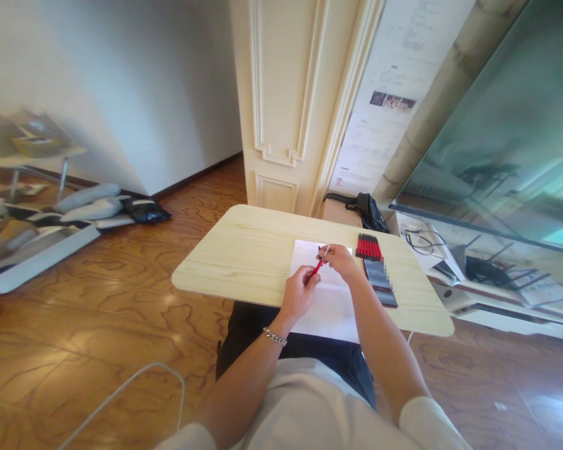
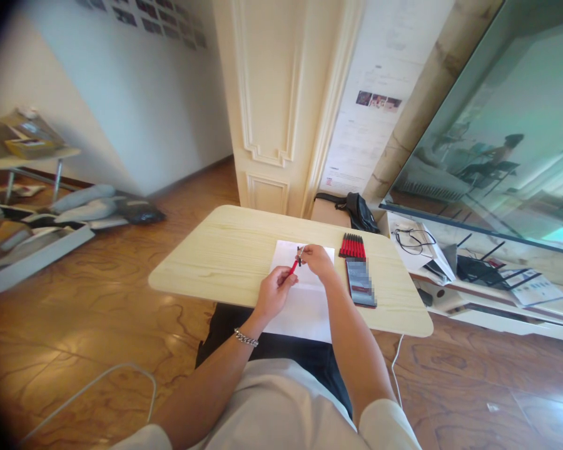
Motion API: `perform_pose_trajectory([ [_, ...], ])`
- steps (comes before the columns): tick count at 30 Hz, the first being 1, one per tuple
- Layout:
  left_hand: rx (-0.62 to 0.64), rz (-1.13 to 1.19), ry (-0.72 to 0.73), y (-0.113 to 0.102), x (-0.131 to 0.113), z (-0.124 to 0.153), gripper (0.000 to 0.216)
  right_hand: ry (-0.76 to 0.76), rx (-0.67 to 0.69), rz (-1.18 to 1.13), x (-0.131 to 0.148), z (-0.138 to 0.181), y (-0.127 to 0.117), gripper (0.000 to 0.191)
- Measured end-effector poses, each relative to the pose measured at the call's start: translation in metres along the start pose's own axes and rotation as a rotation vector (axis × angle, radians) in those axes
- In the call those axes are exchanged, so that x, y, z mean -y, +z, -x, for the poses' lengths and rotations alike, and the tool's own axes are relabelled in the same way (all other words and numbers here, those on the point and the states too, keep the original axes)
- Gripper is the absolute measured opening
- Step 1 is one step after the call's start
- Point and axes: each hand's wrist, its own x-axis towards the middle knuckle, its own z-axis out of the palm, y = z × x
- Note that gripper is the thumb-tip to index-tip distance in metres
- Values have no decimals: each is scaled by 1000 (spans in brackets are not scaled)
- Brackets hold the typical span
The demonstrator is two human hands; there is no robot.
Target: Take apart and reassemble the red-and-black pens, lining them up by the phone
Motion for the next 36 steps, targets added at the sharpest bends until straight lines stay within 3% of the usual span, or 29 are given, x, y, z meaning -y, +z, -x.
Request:
perform_pose_trajectory([
  [4, 10, -36, 5, 0, 1, 0, 20, -75, -142, -515, 19, 11, -22, 33],
  [7, 21, -55, 7, 0, 1, 0, 20, -129, -201, -650, 37, 18, -29, 32],
  [12, 27, -78, 9, -1, 1, 1, 18, -143, -226, -638, 50, 26, -26, 32],
  [36, 14, -114, 13, -1, -5, 1, 17, -122, -270, -487, 53, 30, -22, 40],
])
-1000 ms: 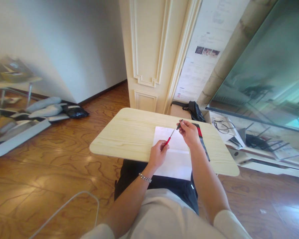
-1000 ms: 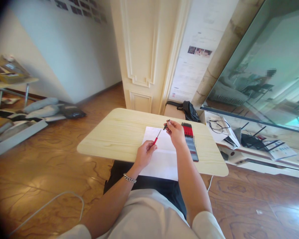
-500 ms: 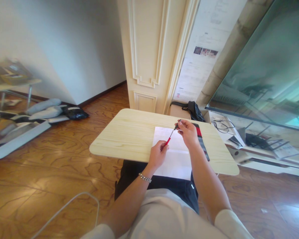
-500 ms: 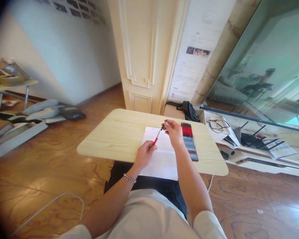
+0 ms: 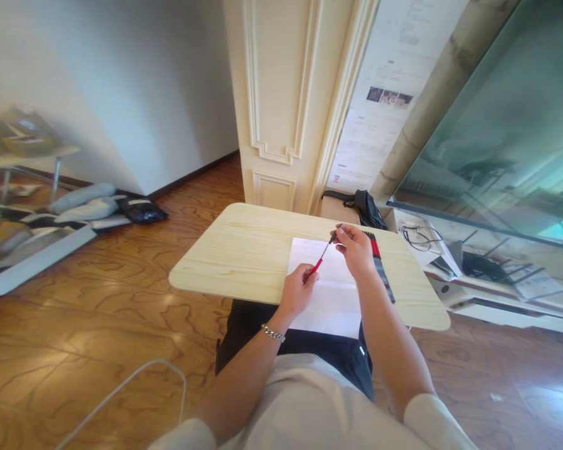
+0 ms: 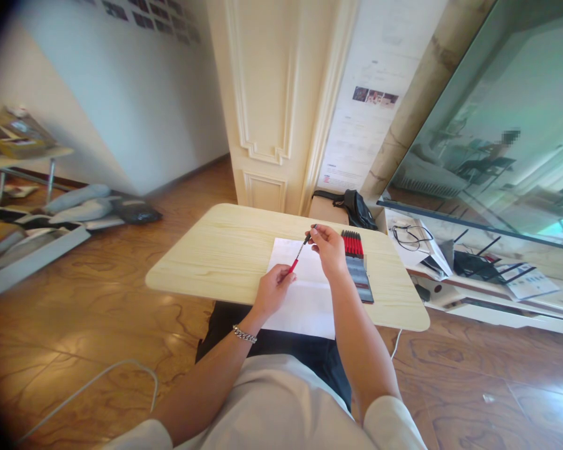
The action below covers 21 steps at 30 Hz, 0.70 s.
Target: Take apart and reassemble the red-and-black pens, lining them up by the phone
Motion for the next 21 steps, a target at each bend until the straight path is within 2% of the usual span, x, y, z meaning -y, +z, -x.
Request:
perform_pose_trajectory([
  [14, 5, 0, -15, -1, 1, 0, 18, 2, 10, 14, -1, 1, -3, 39],
  [21, -7, 26, -22, 0, 0, 0, 17, 0, 63, 77, -10, 7, -1, 36],
])
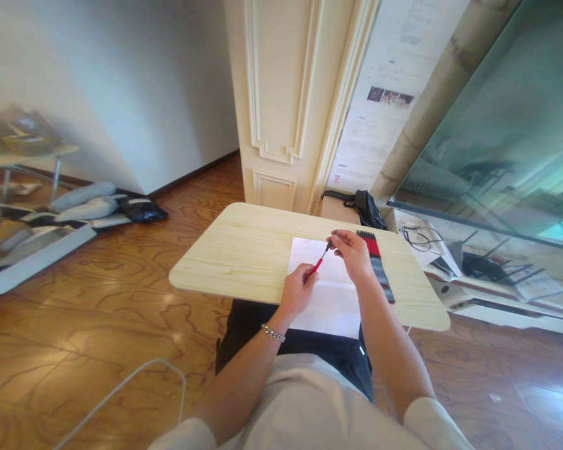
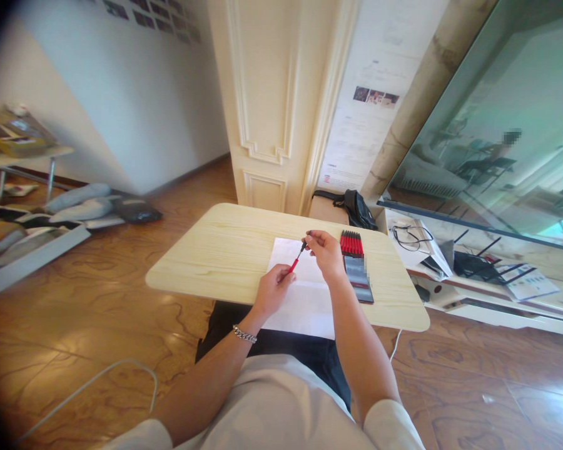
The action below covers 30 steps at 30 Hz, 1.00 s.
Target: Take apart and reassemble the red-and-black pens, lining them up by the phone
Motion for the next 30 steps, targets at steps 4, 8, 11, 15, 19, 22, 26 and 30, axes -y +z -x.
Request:
perform_pose_trajectory([
  [4, 0, 17, -2, 1, 0, 0, 19, 17, 41, 29, -10, 9, 3, 35],
  [8, 29, 84, -24, 2, 3, -1, 23, 10, 65, 45, -16, 14, 4, 33],
  [11, 94, 196, -70, 1, 4, -2, 29, 5, 83, 56, -18, 14, 2, 32],
  [15, 202, 312, -146, -2, 5, -5, 34, 31, 95, 50, -22, 16, 1, 34],
  [19, 180, 340, -144, -2, 4, -5, 32, -1, -11, 63, -28, 20, 3, 36],
  [22, 124, 333, -122, 0, 4, -4, 29, -40, -59, 158, -33, 23, 7, 36],
  [26, 55, 294, -108, 2, 3, -4, 26, -46, -137, 357, -41, 23, 12, 39],
  [30, 45, 264, -102, 2, 1, -4, 25, -24, -210, 388, -46, 21, 16, 43],
])
